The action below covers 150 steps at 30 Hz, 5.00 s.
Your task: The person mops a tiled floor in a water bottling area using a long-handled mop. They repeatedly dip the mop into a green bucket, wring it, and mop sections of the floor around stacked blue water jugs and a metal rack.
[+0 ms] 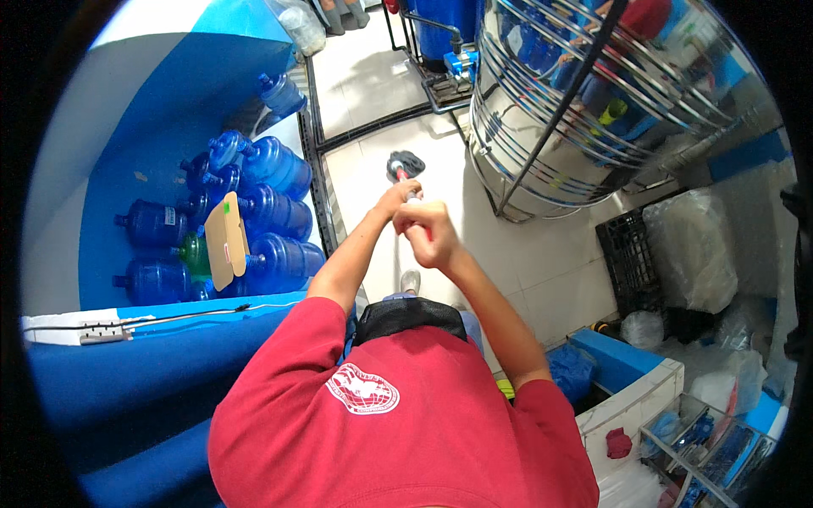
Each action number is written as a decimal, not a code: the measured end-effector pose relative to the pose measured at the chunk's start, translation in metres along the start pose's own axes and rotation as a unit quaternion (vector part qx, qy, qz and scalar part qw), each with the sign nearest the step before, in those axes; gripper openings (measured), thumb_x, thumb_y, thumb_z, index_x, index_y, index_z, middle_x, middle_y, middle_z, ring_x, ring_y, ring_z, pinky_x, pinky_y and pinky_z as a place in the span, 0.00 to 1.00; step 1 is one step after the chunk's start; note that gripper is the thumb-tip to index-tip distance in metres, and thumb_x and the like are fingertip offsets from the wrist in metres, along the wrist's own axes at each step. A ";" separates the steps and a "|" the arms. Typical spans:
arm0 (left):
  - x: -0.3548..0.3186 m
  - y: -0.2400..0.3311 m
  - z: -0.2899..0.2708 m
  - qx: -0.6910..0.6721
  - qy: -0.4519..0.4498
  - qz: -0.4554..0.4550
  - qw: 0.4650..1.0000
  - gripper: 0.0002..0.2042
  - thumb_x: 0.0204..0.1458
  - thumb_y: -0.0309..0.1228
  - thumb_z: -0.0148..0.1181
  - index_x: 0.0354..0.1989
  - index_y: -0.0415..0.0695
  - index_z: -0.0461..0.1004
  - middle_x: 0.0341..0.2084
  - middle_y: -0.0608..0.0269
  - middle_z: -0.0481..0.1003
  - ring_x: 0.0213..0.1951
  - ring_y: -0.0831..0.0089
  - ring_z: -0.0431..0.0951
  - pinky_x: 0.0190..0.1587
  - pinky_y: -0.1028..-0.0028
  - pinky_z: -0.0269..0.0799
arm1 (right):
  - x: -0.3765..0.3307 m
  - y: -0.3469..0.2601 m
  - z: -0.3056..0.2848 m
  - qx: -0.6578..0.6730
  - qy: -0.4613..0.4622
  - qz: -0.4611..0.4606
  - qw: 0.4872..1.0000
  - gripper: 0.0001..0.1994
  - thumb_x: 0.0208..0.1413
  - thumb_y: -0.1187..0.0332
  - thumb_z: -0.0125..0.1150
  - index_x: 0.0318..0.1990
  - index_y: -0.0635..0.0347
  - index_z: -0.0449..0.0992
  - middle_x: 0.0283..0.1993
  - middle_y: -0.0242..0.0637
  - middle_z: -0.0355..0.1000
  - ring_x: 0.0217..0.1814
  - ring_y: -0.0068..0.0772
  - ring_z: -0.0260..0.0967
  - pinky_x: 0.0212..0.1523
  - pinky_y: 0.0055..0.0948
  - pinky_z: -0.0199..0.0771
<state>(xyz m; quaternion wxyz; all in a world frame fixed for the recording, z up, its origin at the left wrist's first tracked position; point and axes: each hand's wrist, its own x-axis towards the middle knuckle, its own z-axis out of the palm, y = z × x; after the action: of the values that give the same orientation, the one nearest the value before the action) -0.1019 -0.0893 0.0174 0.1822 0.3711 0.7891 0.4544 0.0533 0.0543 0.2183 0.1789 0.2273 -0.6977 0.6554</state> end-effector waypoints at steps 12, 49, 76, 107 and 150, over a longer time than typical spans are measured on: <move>-0.023 0.078 -0.075 0.071 0.201 0.107 0.971 0.10 0.44 0.29 0.69 0.23 0.41 0.71 0.20 0.57 0.72 0.24 0.60 0.75 0.29 0.66 0.70 | 0.085 -0.079 0.022 0.043 -0.172 -0.054 0.983 0.06 0.28 0.78 0.50 0.21 0.59 0.69 0.15 0.33 0.58 0.14 0.38 0.56 0.16 0.35 0.55; 0.033 -0.036 -0.040 0.204 -0.023 0.037 0.978 0.17 0.48 0.46 0.65 0.19 0.44 0.75 0.20 0.52 0.76 0.27 0.51 0.77 0.33 0.58 0.72 | 0.022 -0.050 -0.001 -0.008 -0.025 -0.032 0.999 0.12 0.26 0.73 0.58 0.26 0.61 0.72 0.18 0.35 0.62 0.17 0.38 0.59 0.21 0.35 0.59; 0.050 0.067 0.342 -0.060 -0.297 0.258 0.917 0.18 0.27 0.42 0.66 0.32 0.52 0.78 0.27 0.62 0.76 0.31 0.58 0.78 0.31 0.60 0.72 | -0.314 -0.162 -0.186 -0.167 0.439 -0.126 0.874 0.10 0.37 0.57 0.61 0.13 0.45 0.70 0.11 0.30 0.68 0.11 0.27 0.65 0.14 0.27 0.62; 0.058 0.124 0.355 0.082 -0.414 0.176 0.889 0.20 0.29 0.34 0.62 0.37 0.52 0.82 0.33 0.54 0.80 0.40 0.53 0.78 0.44 0.56 0.73 | -0.306 -0.347 -0.234 -0.117 0.443 -0.110 0.882 0.14 0.52 0.60 0.50 0.16 0.46 0.62 0.09 0.24 0.57 0.10 0.23 0.56 0.18 0.27 0.60; -0.049 0.234 0.284 0.070 -0.300 0.159 0.938 0.19 0.28 0.35 0.66 0.35 0.51 0.80 0.23 0.60 0.78 0.30 0.56 0.79 0.34 0.59 0.72 | -0.335 -0.368 -0.187 -0.338 0.700 -0.160 0.608 0.09 0.51 0.59 0.49 0.25 0.50 0.63 0.10 0.20 0.55 0.09 0.22 0.54 0.15 0.29 0.53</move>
<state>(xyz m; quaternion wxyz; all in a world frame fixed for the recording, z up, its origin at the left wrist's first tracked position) 0.2057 0.1121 0.0671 0.3093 0.6229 0.6579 0.2890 0.5265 0.2542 0.3554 0.7788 -0.2698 -0.4841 0.2938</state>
